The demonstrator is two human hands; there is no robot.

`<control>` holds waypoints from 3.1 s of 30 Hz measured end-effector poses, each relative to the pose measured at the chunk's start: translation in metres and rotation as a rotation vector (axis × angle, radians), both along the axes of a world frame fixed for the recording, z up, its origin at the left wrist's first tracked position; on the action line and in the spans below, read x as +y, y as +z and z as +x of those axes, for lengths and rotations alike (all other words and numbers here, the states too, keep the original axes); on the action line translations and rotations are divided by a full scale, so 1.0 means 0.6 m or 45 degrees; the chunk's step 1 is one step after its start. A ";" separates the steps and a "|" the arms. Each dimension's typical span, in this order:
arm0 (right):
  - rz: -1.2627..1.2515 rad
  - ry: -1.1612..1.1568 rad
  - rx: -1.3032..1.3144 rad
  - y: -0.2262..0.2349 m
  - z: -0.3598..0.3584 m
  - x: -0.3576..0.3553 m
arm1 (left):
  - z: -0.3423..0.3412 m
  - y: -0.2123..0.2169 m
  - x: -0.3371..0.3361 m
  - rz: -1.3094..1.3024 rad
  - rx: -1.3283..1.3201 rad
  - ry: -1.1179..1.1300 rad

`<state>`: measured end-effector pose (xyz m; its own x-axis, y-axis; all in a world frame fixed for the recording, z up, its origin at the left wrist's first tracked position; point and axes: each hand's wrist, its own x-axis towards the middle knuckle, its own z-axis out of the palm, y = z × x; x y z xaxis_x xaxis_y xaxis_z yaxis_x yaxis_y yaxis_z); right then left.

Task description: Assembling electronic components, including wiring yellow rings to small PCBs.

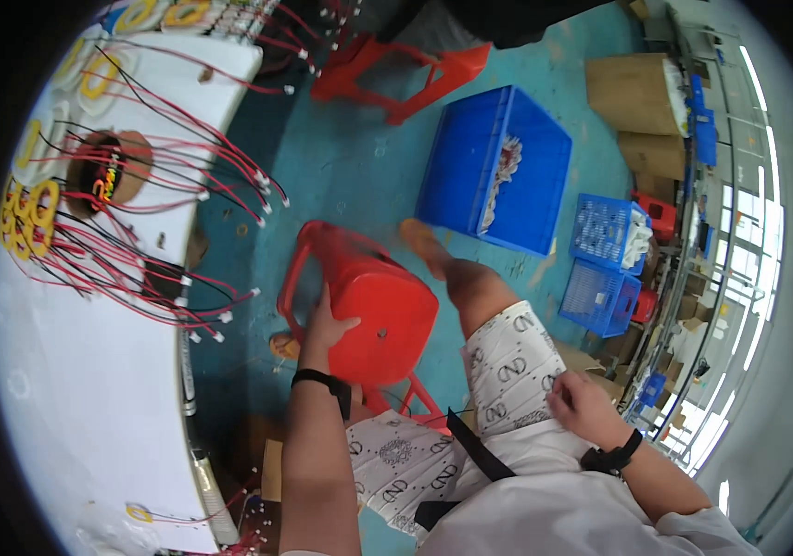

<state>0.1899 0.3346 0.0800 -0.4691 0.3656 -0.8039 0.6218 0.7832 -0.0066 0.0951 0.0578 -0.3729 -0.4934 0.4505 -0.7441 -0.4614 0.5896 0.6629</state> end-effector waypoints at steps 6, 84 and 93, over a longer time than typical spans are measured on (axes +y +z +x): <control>-0.364 0.264 -0.117 -0.169 0.009 0.159 | 0.026 0.067 0.006 -0.045 -0.071 0.047; 0.177 1.339 0.380 -1.307 -0.489 0.212 | 0.010 0.113 0.042 -0.168 0.072 0.142; -0.361 0.369 0.560 -1.141 -0.409 0.242 | 0.030 0.097 0.031 -0.179 -0.082 0.192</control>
